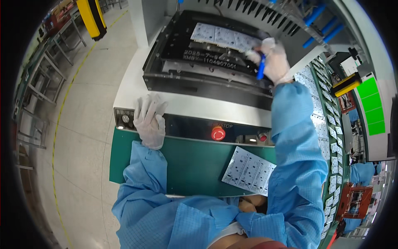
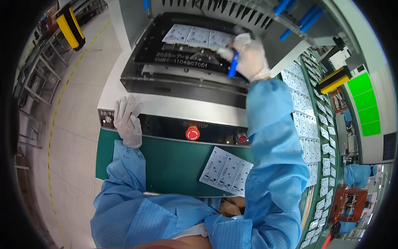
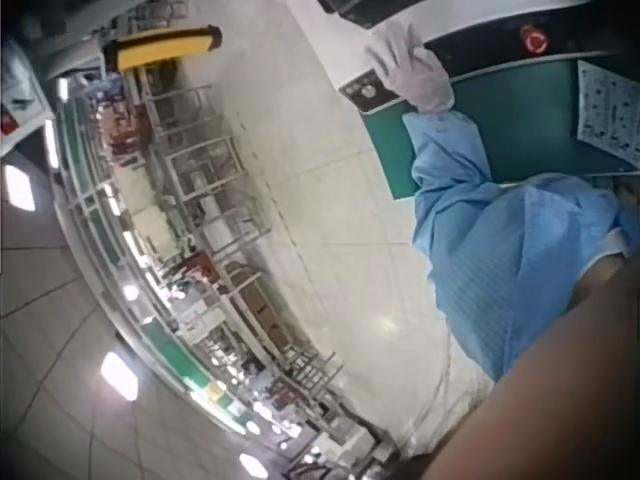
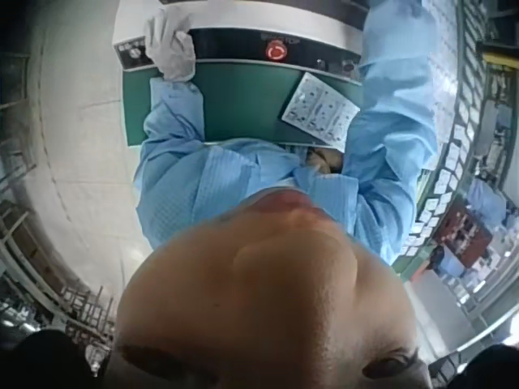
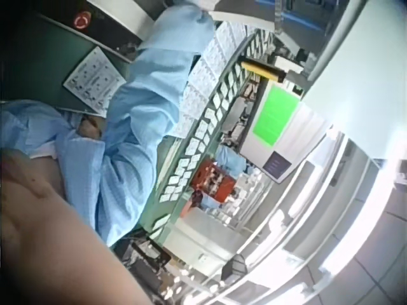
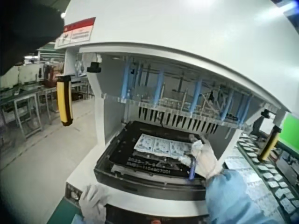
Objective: Testing printed circuit boards using an automated tester and marking them.
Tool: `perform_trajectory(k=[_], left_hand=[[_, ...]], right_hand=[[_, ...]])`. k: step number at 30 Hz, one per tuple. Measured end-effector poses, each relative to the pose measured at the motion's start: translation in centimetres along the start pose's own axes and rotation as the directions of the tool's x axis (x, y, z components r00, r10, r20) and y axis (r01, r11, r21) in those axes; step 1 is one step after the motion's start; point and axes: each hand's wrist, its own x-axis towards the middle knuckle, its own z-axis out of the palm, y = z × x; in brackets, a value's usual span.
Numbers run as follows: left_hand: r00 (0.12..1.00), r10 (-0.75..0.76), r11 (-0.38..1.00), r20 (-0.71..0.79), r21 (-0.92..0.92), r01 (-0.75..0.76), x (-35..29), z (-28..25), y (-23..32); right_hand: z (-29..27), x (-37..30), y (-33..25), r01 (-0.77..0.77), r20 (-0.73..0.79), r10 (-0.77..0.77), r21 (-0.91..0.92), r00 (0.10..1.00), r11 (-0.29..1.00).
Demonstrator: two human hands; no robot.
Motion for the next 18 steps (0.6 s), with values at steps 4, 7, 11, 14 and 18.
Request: perform_trajectory(k=[4,7,11,14,18], left_hand=[[1.000,0.000,1.000,0.018,-0.030,0.001,0.6,-0.1,-0.1],[1.000,-0.005,0.999,0.017,-0.051,0.006,1.1,0.1,0.0],[0.999,-0.011,0.996,0.037,-0.089,0.015,1.2,0.1,-0.3],[0.999,0.014,0.999,0.029,-0.041,-0.013,0.5,0.5,-0.4],[0.998,0.006,0.999,0.062,-0.052,-0.003,0.3,-0.5,0.0]], right_hand=[[-0.1,-0.4,1.2,-0.303,-0.082,0.313,0.109,0.946,0.947],[1.1,0.3,0.3,-0.402,0.014,0.403,0.100,0.915,0.910],[3.2,3.5,-4.0,-0.442,0.295,0.343,0.411,0.892,0.797],[4.3,4.2,-5.2,-0.268,0.353,0.186,0.198,0.917,0.943],[4.8,2.8,-6.3,-0.205,0.227,0.158,0.200,0.961,0.958]])
